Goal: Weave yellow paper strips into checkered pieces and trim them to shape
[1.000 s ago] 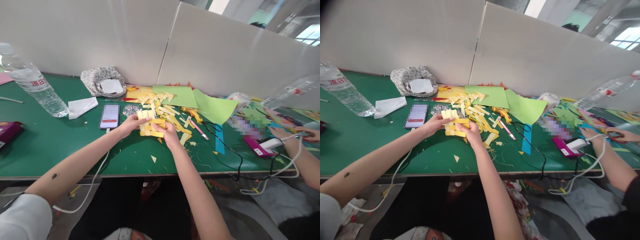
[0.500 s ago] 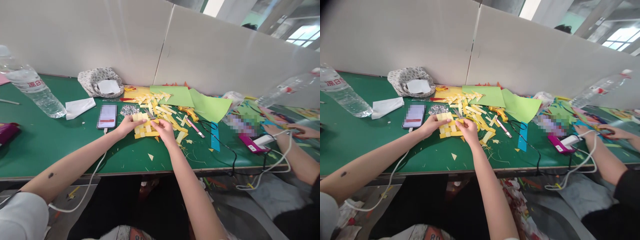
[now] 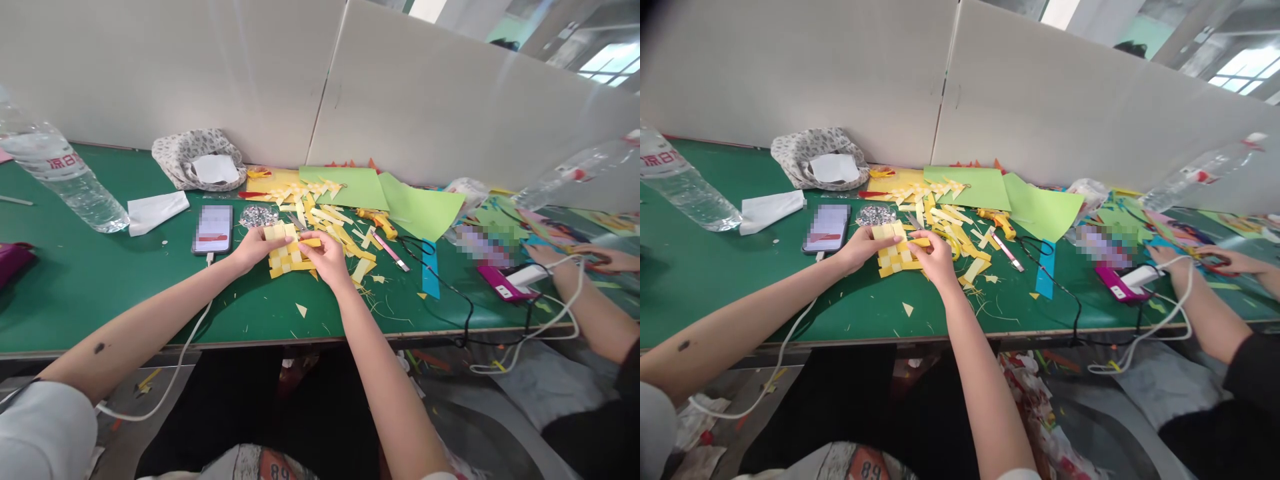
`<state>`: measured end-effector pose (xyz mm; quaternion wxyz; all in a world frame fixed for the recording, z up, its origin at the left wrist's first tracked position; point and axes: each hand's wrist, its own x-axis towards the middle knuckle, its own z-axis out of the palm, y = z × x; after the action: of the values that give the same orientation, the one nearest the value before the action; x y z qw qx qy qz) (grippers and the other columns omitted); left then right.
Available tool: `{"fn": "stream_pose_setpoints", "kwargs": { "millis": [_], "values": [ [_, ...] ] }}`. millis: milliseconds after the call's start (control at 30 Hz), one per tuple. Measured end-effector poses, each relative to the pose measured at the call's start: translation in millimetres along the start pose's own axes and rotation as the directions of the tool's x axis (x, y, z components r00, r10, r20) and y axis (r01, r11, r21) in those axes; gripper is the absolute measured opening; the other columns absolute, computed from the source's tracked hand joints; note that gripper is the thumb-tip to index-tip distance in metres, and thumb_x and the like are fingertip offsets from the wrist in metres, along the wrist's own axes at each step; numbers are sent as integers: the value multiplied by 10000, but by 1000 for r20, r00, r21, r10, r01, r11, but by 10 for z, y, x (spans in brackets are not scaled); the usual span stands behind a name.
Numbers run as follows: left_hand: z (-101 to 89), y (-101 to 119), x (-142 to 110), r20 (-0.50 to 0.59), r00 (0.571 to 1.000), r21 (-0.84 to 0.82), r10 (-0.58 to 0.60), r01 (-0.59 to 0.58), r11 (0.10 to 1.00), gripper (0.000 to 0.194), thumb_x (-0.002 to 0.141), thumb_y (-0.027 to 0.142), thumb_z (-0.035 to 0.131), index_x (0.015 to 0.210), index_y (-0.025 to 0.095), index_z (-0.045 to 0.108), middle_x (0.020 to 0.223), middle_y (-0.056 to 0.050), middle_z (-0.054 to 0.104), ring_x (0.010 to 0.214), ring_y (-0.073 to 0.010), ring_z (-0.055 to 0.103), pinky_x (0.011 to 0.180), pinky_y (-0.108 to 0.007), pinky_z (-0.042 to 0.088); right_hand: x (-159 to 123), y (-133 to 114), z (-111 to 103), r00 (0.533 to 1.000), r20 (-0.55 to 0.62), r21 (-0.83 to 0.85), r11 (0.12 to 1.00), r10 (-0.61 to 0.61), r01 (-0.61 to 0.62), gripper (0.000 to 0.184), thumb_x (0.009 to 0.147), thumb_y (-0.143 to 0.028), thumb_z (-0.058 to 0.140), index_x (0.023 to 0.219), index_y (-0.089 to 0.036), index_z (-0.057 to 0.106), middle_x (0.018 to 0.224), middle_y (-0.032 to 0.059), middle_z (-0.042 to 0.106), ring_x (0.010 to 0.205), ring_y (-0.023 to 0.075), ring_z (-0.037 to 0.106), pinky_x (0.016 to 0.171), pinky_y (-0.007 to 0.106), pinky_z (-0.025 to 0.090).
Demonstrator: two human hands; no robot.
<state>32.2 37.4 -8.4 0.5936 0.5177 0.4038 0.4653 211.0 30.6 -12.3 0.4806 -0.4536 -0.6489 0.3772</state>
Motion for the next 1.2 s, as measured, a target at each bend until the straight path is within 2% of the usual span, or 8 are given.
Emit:
{"fn": "stream_pose_setpoints", "kwargs": {
  "millis": [167, 367, 533, 700, 833, 933, 1033, 1200],
  "values": [
    [-17, 4, 11, -30, 1000, 24, 4, -4, 1000, 314, 654, 343, 742, 886, 141, 679, 918, -85, 722, 797, -193, 673, 698, -286, 524, -5, 16, -8, 999, 10, -46, 998, -33, 33, 334, 735, -390, 659, 1027, -237, 605, 983, 43, 647, 892, 201, 624, 784, 362, 520],
    [9, 34, -1, -83, 997, 8, -1, 2, 1000, 339, 638, 337, 759, 904, 145, 674, 936, -85, 719, 811, -198, 672, 716, -297, 532, 13, 30, 4, 997, -51, 4, 999, -50, 50, 405, 706, -379, 692, 1060, -248, 544, 848, 21, 635, 822, 185, 621, 705, 333, 528],
    [53, 46, -27, -45, 998, -16, -36, 35, 999, 394, 596, 300, 794, 939, 135, 691, 988, -101, 714, 876, -219, 671, 805, -327, 534, 12, 24, 13, 996, -70, 16, 998, -62, 64, 406, 699, -371, 699, 1045, -250, 526, 863, 21, 630, 809, 178, 623, 702, 330, 531],
    [41, 29, -27, -59, 995, -49, -75, 73, 996, 362, 607, 319, 783, 901, 128, 694, 954, -114, 721, 806, -235, 686, 739, -360, 562, -2, 2, 15, 998, -34, 6, 999, -45, 45, 409, 700, -356, 694, 1051, -249, 511, 837, 12, 634, 810, 177, 623, 723, 343, 541],
    [32, 46, -31, -74, 996, -67, -42, 38, 997, 358, 615, 324, 778, 899, 125, 690, 961, -115, 718, 836, -237, 683, 750, -352, 561, -12, -18, 14, 999, -27, 10, 1000, -19, 19, 441, 693, -363, 693, 1070, -239, 499, 816, 10, 638, 808, 180, 626, 727, 354, 540],
    [32, 53, -37, -46, 999, -67, -24, 21, 998, 363, 626, 330, 771, 915, 129, 684, 944, -109, 721, 824, -233, 684, 738, -349, 561, -25, -48, 8, 999, -29, 19, 1000, -20, 21, 496, 689, -396, 694, 1119, -254, 491, 912, 27, 656, 889, 191, 627, 770, 368, 530],
    [34, 48, -42, -13, 1000, -67, -11, 10, 998, 386, 635, 331, 765, 953, 132, 672, 953, -108, 719, 806, -229, 686, 731, -352, 561, -34, -73, -4, 1000, 28, 54, 999, 5, -6, 548, 676, -421, 705, 1155, -264, 490, 1019, 47, 657, 967, 207, 617, 798, 370, 525],
    [37, 47, -41, -23, 1000, -53, 9, -10, 999, 382, 633, 320, 766, 952, 135, 671, 983, -106, 713, 853, -227, 679, 763, -343, 553, -28, -49, -21, 998, 42, 24, 999, 44, -45, 508, 683, -449, 694, 1124, -263, 523, 868, 22, 660, 759, 183, 642, 679, 337, 537]
  ]
}}
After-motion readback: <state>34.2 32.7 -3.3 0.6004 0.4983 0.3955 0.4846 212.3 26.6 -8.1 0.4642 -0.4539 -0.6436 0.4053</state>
